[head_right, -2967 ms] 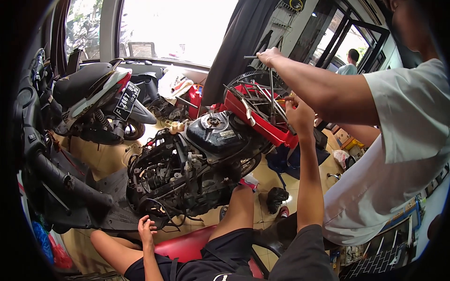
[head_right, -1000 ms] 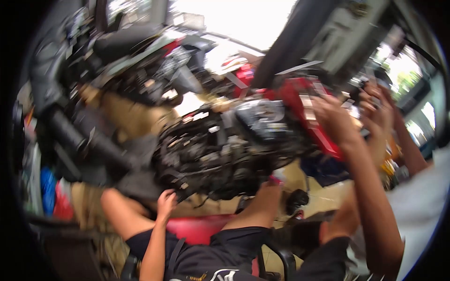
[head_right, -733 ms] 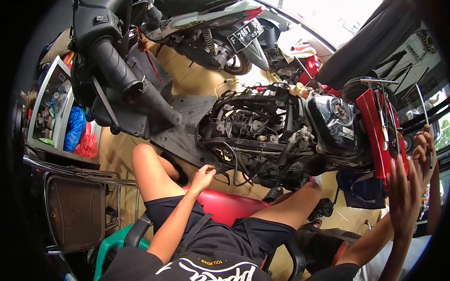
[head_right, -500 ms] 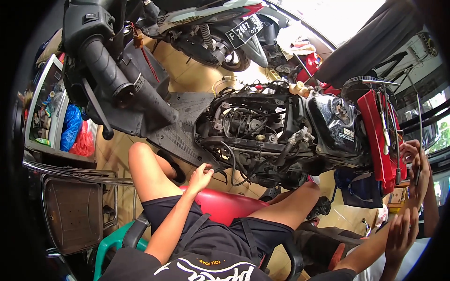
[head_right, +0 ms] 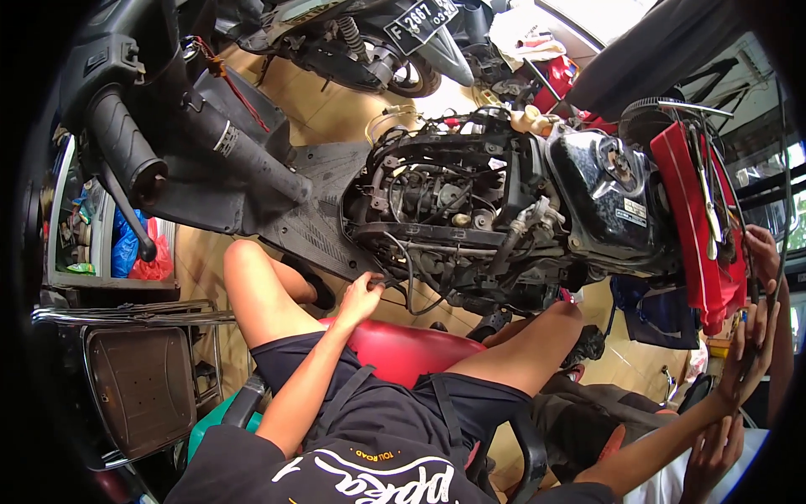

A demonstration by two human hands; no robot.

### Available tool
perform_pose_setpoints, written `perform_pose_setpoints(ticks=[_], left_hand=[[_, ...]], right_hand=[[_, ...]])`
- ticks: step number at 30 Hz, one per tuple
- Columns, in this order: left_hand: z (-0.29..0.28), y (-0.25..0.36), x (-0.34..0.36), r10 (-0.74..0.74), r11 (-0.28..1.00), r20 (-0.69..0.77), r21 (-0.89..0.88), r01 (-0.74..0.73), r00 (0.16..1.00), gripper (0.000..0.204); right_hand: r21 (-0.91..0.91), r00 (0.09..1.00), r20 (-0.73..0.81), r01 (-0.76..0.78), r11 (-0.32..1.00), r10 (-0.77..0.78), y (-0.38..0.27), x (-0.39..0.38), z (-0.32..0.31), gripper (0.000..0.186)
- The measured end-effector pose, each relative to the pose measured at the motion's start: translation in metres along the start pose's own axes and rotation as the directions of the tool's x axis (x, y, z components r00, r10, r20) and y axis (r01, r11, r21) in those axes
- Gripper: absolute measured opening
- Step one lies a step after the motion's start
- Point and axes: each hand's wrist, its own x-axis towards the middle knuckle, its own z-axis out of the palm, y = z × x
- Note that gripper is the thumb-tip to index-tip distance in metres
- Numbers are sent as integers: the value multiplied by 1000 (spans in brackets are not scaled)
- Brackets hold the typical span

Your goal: The person works on a disassembled scooter, using a T-handle wrench on the engine area and disconnecting tubes, wires, and components from the frame by hand.

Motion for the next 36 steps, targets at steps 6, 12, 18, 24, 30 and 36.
perform_pose_setpoints(ticks=[6,12,18,24,30,36], left_hand=[[-2,-26,7,47,982,-72,-182,-59,996,29],[-7,-30,1,53,936,-43,-346,-65,998,26],[-14,-20,-10,51,853,14,-520,-36,999,26],[-17,-12,-22,130,817,26,-569,-92,991,26],[-11,-14,-18,112,868,23,-489,-87,993,27],[-11,-11,-21,120,882,19,-460,-98,993,27]], right_hand=[[497,929,371,-184,-848,15,-240,118,40,27],[446,895,446,-223,-867,0,-339,86,68,31],[335,882,460,-275,-901,-99,-360,72,72,33],[352,919,362,-291,-890,-157,-370,56,76,30],[287,751,621,-482,-828,-222,-374,90,61,36],[375,682,711,-577,-726,-174,-416,94,86,39]])
